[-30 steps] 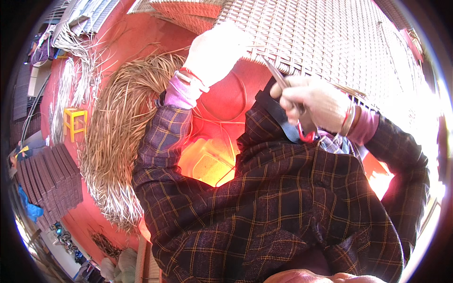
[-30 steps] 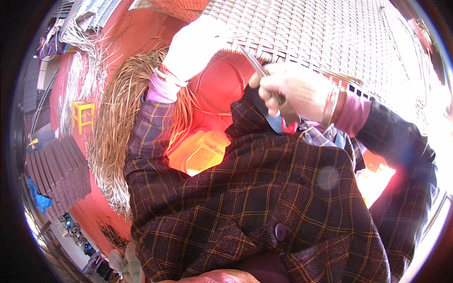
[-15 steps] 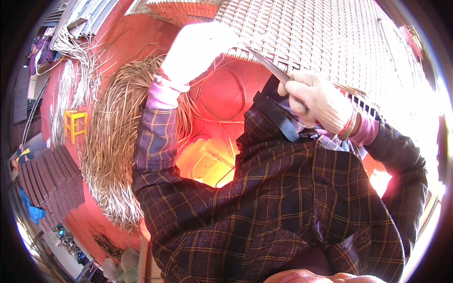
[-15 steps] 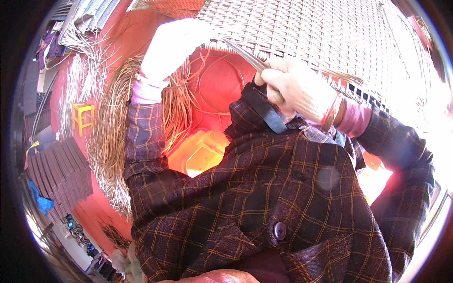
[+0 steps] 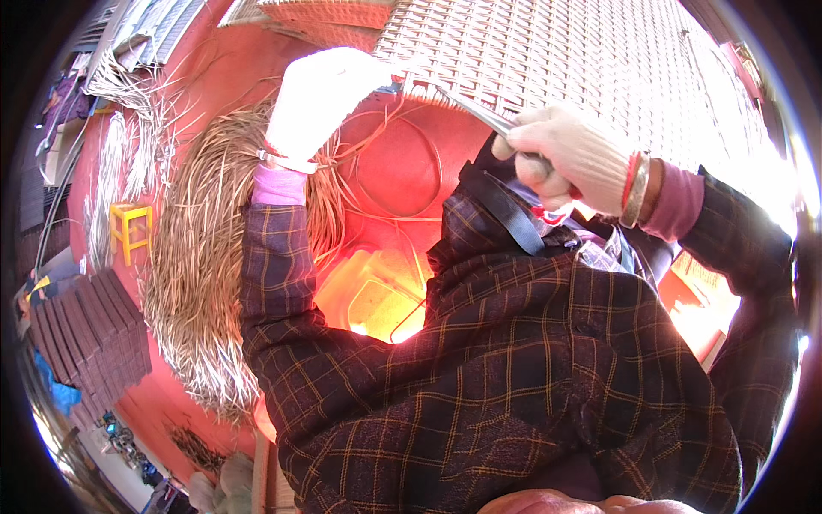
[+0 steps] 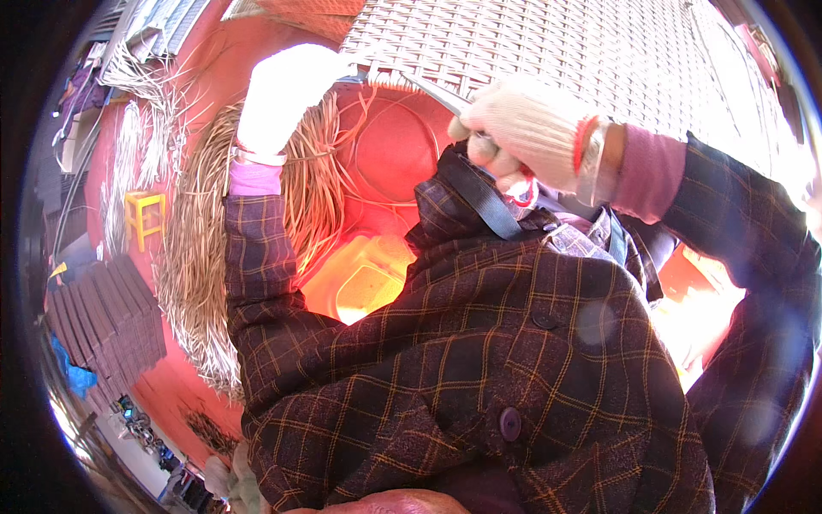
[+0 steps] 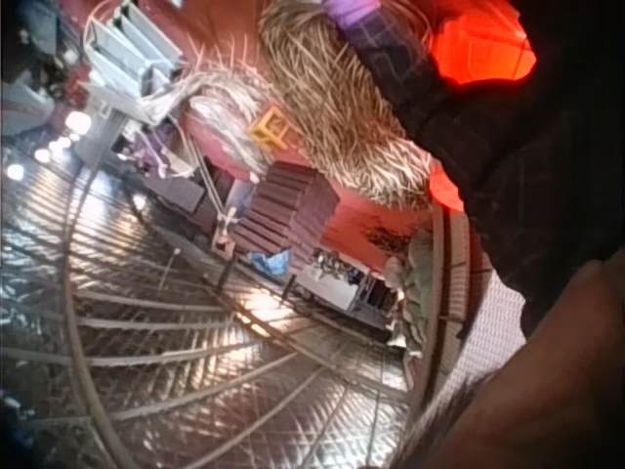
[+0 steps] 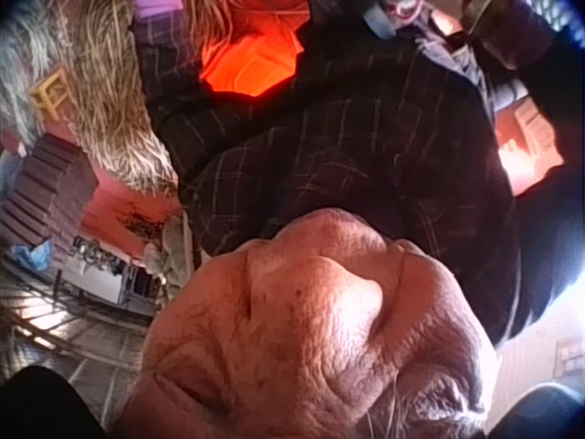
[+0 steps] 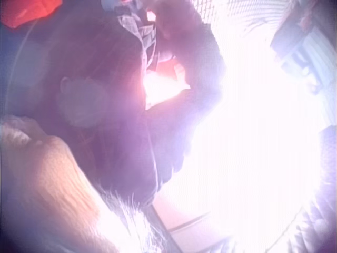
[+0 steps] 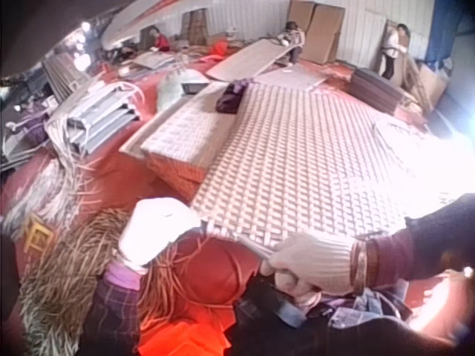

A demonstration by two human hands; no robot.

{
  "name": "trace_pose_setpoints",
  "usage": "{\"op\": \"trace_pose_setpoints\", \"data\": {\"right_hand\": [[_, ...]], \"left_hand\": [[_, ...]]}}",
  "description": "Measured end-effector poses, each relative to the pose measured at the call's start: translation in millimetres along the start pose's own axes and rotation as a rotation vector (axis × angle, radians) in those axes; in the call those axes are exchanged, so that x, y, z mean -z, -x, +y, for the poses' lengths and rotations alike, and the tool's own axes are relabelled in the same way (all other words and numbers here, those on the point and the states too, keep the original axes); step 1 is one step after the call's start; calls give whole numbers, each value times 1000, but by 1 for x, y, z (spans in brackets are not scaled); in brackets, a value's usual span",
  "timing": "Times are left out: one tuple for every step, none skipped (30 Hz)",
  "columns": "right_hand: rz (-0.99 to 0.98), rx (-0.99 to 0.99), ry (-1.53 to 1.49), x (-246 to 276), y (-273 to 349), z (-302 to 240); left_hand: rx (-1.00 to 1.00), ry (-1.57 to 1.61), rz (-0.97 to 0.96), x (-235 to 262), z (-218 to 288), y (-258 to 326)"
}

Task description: The person sits on the floor and weaves a large flat mat using thin strips of material. They repeatedly thread strips through the existing weave, pull them tight, and trim excess with a tool.

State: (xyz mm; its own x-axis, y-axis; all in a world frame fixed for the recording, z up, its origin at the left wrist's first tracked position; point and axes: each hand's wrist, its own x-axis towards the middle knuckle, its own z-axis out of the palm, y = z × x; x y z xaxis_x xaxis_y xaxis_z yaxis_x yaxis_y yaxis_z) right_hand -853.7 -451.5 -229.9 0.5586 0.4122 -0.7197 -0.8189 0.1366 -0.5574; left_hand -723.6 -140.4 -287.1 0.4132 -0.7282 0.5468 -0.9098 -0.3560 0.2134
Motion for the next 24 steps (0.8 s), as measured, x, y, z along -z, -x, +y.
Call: {"op": "trace_pose_setpoints", "data": {"right_hand": [[-51, 11, -11, -1, -5, -1], [-22, 2, 4, -2, -12, -1], [-63, -2, -10, -3, -18, -3], [19, 27, 132, -4, -22, -7], [31, 60, 245, -4, -26, -10], [41, 92, 359, -4, -30, -14], [84, 129, 502, -4, -31, -15], [52, 256, 782, -4, -33, -16], [51, 389, 1090, -4, -33, -17], [83, 478, 1355, -4, -34, -16], [136, 505, 1456, -3, -34, -15], [223, 483, 1512, -3, -36, -12], [275, 546, 1568, -2, -37, -9], [299, 578, 1673, 0, -39, -7], [287, 698, 1776, 1, -41, -4], [281, 787, 1890, 3, -44, -2], [285, 827, 1888, 6, -46, 0], [298, 835, 1898, 8, -48, 2], [311, 815, 1905, 10, -49, 3], [311, 867, 1918, 12, -50, 3], [313, 888, 1928, 13, -51, 4], [317, 886, 1961, 14, -51, 5], [345, 887, 1903, 15, -51, 6], [376, 861, 1866, 15, -51, 7]], "left_hand": [[-16, -33, -8, -1, -1, 1], [-20, -14, -5, -1, -2, 1], [-31, -18, -10, -2, -4, 2], [-42, -22, -16, -3, -6, 2], [-47, -6, -19, -4, -7, 3], [-51, 8, -22, -5, -9, 4], [-60, -1, -23, -6, -12, 5], [-89, -4, -23, -7, -14, 6], [-123, -32, -20, -8, -17, 7], [-187, -82, -13, -8, -19, 8], [-134, -46, -71, -9, -21, 8], [-109, -31, -125, -9, -24, 8], [-93, -29, -153, -10, -25, 8], [-123, -72, -151, -10, -26, 7], [-164, -126, -125, -11, -26, 7], [-208, -204, -110, -11, -27, 6], [-225, -207, -104, -10, -27, 7], [-236, -233, -122, -10, -29, 6], [-238, -253, -155, -11, -30, 5], [-234, -266, -186, -11, -33, 3], [-236, -277, -220, -13, -35, 1], [-243, -282, -239, -16, -39, -3], [-261, -295, -273, -20, -42, -7], [-282, -291, -274, -26, -44, -12]]}}
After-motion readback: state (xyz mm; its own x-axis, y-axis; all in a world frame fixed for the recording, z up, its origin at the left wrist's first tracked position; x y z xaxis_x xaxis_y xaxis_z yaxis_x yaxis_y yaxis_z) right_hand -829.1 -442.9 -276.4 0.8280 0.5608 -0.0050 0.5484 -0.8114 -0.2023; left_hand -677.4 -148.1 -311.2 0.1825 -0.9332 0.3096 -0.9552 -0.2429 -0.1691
